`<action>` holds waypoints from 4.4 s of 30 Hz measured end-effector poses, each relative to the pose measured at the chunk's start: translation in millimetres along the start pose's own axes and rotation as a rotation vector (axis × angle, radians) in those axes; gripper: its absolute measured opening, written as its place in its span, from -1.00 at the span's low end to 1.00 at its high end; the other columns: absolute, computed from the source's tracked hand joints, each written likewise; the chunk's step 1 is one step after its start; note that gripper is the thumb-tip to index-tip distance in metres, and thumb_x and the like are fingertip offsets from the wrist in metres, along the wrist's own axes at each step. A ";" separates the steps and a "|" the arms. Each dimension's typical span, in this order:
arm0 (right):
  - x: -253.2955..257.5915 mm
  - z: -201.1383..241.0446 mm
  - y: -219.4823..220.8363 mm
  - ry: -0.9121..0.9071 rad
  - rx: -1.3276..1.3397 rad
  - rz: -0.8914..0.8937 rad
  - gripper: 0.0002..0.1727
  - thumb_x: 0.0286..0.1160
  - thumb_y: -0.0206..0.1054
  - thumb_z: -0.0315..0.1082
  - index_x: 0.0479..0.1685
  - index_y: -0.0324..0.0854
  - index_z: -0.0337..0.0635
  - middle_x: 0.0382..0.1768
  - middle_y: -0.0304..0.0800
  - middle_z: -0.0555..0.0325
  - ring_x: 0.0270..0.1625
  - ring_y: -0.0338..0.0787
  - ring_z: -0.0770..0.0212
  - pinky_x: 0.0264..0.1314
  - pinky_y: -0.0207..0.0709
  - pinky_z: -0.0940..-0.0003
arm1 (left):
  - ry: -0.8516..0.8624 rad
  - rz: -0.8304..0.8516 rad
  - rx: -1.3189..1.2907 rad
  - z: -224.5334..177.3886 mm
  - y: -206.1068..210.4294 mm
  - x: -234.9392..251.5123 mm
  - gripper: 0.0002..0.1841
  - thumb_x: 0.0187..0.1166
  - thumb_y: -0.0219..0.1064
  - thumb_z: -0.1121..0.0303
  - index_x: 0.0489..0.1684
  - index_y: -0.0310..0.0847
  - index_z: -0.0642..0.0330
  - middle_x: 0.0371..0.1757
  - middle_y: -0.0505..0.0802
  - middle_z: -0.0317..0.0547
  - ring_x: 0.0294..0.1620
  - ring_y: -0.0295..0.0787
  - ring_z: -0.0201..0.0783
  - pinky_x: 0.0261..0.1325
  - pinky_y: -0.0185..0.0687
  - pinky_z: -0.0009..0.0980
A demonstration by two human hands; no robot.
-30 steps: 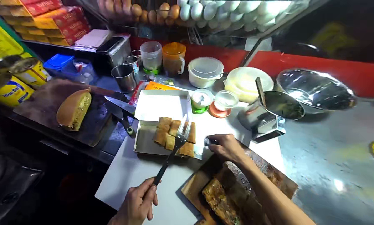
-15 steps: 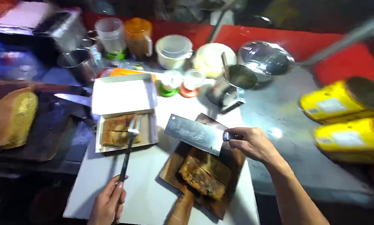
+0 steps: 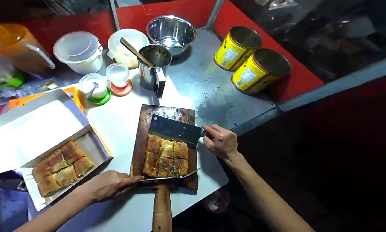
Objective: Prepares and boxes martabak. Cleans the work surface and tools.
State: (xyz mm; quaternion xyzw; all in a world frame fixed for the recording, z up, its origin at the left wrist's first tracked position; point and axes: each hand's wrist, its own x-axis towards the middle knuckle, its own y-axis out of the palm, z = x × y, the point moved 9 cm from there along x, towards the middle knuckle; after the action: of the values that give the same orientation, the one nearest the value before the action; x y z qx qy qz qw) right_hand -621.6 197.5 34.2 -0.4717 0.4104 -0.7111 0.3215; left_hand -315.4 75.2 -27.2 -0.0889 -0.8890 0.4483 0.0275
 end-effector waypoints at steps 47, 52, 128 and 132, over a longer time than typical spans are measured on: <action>65.6 48.6 58.6 0.096 0.295 0.734 -0.75 0.41 0.39 -0.33 -0.07 0.82 -0.30 -0.27 0.85 -0.15 -0.18 0.82 -0.09 -0.02 0.61 -0.24 | -1.022 -1.172 -1.064 -37.1 57.5 -130.1 -0.62 0.81 -0.11 0.44 0.45 0.42 0.35 -0.45 0.72 -0.31 -0.83 0.47 -0.52 -0.80 0.52 -0.57; -75.7 15.8 8.1 0.685 0.379 0.500 -0.51 0.34 0.38 -0.42 0.35 0.66 -0.25 -0.18 0.85 -0.07 -0.35 0.83 0.06 -0.26 0.72 0.00 | -0.845 -1.217 -1.192 -45.2 46.0 -117.0 -0.67 0.78 -0.20 0.51 0.31 0.43 0.31 -0.55 0.69 -0.43 -0.80 0.50 -0.55 -0.78 0.51 -0.62; -524.9 -37.8 213.1 1.331 2.337 -0.920 -0.70 0.30 0.02 -0.15 -0.76 0.45 0.12 -0.85 0.43 0.46 -0.86 0.32 0.58 -0.84 0.19 0.63 | -0.940 0.876 -0.744 -176.2 257.5 251.7 -0.75 0.68 0.10 0.48 0.25 0.29 0.22 -0.29 0.79 -0.03 -0.47 0.83 -0.14 -0.36 0.87 -0.22; -549.7 22.1 223.2 1.400 2.410 -0.950 -0.70 0.37 -0.04 -0.20 -0.73 0.40 0.14 -0.78 0.43 0.47 -0.81 0.36 0.59 -0.81 0.23 0.68 | -0.956 0.848 -0.735 -175.3 242.9 272.4 -0.79 0.68 0.11 0.45 0.19 0.34 0.24 -0.28 0.80 0.01 -0.47 0.84 -0.12 -0.36 0.88 -0.21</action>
State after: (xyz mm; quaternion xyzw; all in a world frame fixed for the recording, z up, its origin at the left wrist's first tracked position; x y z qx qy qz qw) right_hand -393.9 553.6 -382.7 0.4201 -0.5383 -0.7306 -0.0065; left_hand -528.1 405.3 -125.8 -0.2232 -0.7861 0.0834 -0.5703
